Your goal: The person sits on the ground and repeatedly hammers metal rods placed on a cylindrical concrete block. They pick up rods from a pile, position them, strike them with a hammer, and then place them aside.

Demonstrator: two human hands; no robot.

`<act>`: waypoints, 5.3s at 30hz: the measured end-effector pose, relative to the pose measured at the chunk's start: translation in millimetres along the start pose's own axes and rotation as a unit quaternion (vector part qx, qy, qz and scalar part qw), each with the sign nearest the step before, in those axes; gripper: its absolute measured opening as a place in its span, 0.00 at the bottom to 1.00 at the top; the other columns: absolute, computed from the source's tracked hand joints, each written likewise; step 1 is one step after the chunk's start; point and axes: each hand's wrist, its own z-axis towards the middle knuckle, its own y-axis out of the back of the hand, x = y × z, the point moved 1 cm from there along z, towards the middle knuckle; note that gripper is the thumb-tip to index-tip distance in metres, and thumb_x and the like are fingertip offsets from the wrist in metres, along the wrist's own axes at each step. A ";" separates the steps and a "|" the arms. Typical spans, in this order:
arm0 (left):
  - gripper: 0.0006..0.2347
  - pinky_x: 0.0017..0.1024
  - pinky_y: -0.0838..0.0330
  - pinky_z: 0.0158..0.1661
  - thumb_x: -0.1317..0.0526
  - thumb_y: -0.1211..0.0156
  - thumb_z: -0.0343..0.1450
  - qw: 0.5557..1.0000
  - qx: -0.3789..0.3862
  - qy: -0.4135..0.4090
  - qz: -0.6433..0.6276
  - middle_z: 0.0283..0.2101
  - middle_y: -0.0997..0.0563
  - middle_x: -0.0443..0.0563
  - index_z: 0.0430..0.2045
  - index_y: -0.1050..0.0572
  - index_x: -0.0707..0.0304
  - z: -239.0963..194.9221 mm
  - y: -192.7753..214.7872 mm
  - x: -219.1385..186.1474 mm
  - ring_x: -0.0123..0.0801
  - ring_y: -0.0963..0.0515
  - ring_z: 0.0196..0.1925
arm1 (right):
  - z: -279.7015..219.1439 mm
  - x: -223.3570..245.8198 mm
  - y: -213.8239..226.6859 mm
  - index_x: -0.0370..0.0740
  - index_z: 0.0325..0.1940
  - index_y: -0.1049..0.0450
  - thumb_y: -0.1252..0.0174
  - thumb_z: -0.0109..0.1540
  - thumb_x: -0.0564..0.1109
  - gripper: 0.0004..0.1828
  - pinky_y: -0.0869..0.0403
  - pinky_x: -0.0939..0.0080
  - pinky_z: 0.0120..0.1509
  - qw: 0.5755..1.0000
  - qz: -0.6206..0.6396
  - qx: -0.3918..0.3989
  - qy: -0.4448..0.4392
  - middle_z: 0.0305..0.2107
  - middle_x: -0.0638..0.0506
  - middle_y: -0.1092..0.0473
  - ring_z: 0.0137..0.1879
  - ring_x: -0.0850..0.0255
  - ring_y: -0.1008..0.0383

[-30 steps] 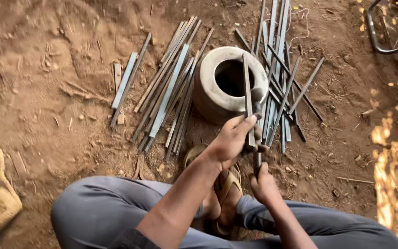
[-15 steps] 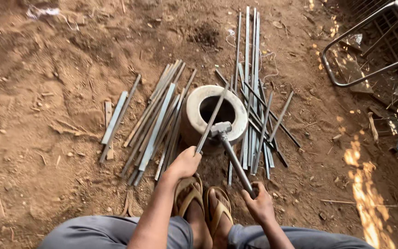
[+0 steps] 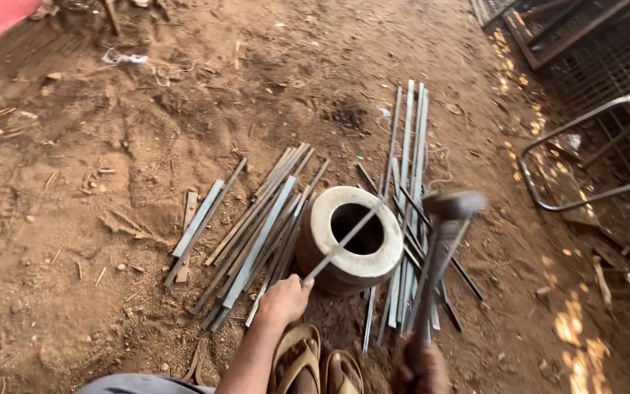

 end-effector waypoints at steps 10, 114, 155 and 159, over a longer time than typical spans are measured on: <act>0.24 0.50 0.34 0.64 0.44 0.62 0.78 0.998 0.040 0.042 -0.015 0.61 0.25 0.63 0.55 0.25 0.60 24.1 -3.5 1.0 0.56 0.27 0.64 | 60.9 44.2 -41.4 0.46 0.35 0.37 0.62 0.64 0.77 0.33 0.46 0.63 0.13 0.979 -0.143 0.081 0.116 0.11 0.56 0.43 0.13 0.65 0.47; 0.12 0.24 0.29 0.25 0.54 0.51 0.84 0.626 0.235 -0.335 -0.664 0.28 0.30 0.46 0.39 0.32 0.65 -55.2 -21.9 -105.3 0.22 0.30 0.24 | -30.2 -28.6 19.6 0.42 0.36 0.38 0.42 0.66 0.46 0.12 0.43 0.65 0.17 0.922 -0.314 -0.007 -0.228 0.15 0.55 0.38 0.15 0.67 0.41; 0.12 0.33 0.35 0.28 0.51 0.59 0.80 0.898 0.062 -0.038 -0.433 0.30 0.29 0.45 0.45 0.33 0.58 18.6 -80.4 -41.1 0.28 0.32 0.27 | -41.6 -7.9 22.3 0.47 0.37 0.40 0.59 0.68 0.64 0.20 0.44 0.61 0.15 0.920 -0.363 -0.035 -0.146 0.13 0.54 0.44 0.14 0.64 0.46; 0.08 0.30 0.31 0.25 0.58 0.52 0.82 0.729 0.197 -0.177 -0.632 0.29 0.27 0.50 0.42 0.31 0.64 4.1 -77.5 -60.5 0.30 0.28 0.25 | -36.4 -15.9 48.7 0.46 0.35 0.44 0.57 0.71 0.66 0.23 0.42 0.64 0.18 0.937 -0.332 -0.011 -0.108 0.15 0.56 0.44 0.17 0.66 0.45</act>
